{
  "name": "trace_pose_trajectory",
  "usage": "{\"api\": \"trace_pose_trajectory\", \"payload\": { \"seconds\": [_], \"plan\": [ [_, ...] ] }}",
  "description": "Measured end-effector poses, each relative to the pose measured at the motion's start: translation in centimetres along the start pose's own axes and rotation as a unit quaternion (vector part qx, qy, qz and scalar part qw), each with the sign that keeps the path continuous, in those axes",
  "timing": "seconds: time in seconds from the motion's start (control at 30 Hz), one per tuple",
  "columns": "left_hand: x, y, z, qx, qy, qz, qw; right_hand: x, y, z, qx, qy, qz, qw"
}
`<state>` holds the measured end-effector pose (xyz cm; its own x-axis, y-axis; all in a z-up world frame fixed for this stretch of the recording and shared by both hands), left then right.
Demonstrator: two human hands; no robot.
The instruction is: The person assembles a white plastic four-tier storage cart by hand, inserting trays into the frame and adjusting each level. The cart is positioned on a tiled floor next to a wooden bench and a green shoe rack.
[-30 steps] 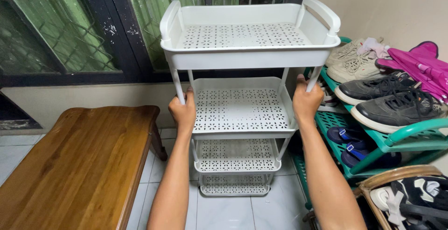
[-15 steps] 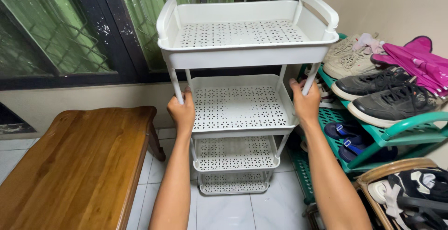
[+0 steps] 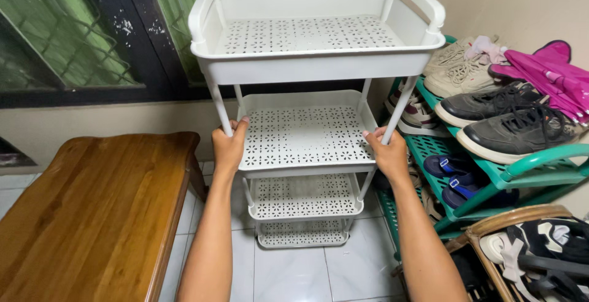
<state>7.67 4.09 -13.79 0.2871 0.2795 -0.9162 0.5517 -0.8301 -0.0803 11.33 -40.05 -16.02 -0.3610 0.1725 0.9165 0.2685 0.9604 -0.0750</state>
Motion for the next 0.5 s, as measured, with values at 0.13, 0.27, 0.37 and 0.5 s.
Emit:
{"api": "trace_pose_trajectory", "payload": {
  "seconds": [0.13,0.27,0.37,0.5],
  "plan": [
    [-0.5,0.0,0.2,-0.035,0.002,-0.01,0.999,-0.9,-0.2,-0.3,0.003,0.039,-0.039,0.998],
    [0.2,-0.2,0.6,-0.043,0.019,-0.022,0.999,-1.2,-0.3,-0.3,0.001,0.029,-0.042,0.999],
    [1.6,-0.6,0.4,-0.039,0.04,0.028,0.998,-1.1,0.0,-0.5,0.005,0.013,-0.038,0.999],
    [4.9,-3.2,3.3,-0.072,0.106,0.147,0.981,-1.3,0.2,-0.5,0.021,-0.008,-0.054,0.998]
  ]
}}
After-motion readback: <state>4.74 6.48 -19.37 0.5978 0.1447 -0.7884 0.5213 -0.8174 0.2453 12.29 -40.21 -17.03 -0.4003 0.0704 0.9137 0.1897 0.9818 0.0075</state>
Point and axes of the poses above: each hand's wrist, its own z-axis away from the middle knuckle, its own y-axis out of the palm, x = y × z, the point moved 10 cm from there along -z, towards the middle knuckle, and after that the axes turned 7 degrees about -z, right-handed, at the moved point
